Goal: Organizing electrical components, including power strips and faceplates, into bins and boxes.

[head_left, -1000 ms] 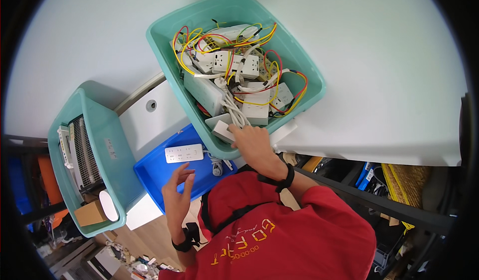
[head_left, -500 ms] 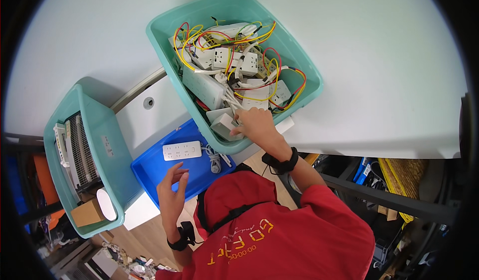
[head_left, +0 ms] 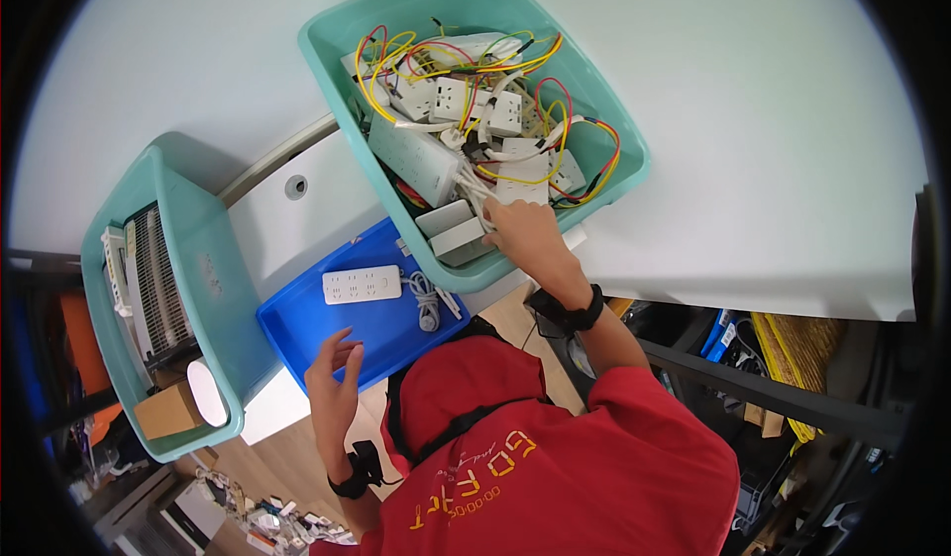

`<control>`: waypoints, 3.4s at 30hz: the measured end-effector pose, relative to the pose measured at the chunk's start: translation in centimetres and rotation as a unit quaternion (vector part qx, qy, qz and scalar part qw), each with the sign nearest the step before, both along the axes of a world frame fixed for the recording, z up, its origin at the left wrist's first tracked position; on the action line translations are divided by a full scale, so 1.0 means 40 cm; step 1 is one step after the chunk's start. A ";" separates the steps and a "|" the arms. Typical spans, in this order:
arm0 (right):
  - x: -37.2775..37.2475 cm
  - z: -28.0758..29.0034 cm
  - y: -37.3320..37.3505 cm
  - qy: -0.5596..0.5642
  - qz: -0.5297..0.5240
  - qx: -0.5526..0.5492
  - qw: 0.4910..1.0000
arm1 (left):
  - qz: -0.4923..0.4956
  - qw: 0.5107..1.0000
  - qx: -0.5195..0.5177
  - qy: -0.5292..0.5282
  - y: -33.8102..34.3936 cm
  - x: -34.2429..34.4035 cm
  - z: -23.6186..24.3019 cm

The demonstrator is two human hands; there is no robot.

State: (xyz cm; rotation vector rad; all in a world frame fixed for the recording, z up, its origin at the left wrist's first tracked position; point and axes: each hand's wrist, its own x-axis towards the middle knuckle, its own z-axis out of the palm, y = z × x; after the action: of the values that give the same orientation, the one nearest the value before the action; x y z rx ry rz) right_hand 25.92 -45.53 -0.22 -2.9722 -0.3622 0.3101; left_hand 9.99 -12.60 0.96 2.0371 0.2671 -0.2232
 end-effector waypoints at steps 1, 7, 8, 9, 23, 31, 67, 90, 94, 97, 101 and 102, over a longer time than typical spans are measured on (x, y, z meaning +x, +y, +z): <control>-0.012 0.012 0.005 -0.012 0.000 0.012 1.000 | 0.004 1.000 0.003 0.003 0.004 -0.005 -0.010; -0.123 0.083 0.102 -0.188 0.019 0.261 0.947 | -0.012 0.997 0.073 0.036 0.043 -0.024 -0.170; -0.144 0.079 0.108 -0.229 0.059 0.331 0.914 | -0.034 0.994 0.088 0.046 0.050 -0.025 -0.221; -0.157 0.075 0.110 -0.234 0.100 0.327 0.910 | -0.052 0.992 0.105 0.056 0.055 -0.031 -0.266; -0.268 -0.026 0.035 -0.076 0.135 0.179 0.972 | -0.257 0.955 0.073 -0.127 -0.189 0.152 -0.502; -0.303 -0.063 0.002 -0.044 0.085 0.161 0.982 | -0.322 0.930 0.120 -0.132 -0.230 0.179 -0.600; -0.280 0.057 0.097 0.005 0.079 0.295 0.952 | 0.021 0.989 -0.090 -0.119 -0.020 0.099 -0.139; -0.202 0.246 0.080 0.197 0.030 0.609 0.768 | 0.056 0.902 -0.425 0.054 -0.106 0.004 0.100; -0.183 0.276 0.035 0.148 0.055 0.548 0.821 | 0.011 0.955 -0.294 -0.024 -0.126 0.006 0.127; -0.175 0.287 0.007 0.060 0.149 0.472 0.867 | -0.032 0.973 -0.210 -0.088 -0.138 0.012 0.128; -0.168 0.289 -0.020 -0.037 0.166 0.407 0.897 | -0.038 0.975 -0.154 -0.157 -0.175 0.036 0.153; -0.166 0.288 -0.027 -0.085 0.136 0.396 0.904 | -0.040 0.975 -0.154 -0.156 -0.180 0.042 0.152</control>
State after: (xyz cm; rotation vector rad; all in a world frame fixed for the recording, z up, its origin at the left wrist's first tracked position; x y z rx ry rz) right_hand 19.27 -46.63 11.32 -2.1428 -0.7218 -0.0741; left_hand 11.66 -19.81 7.02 1.7447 -0.0453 0.0093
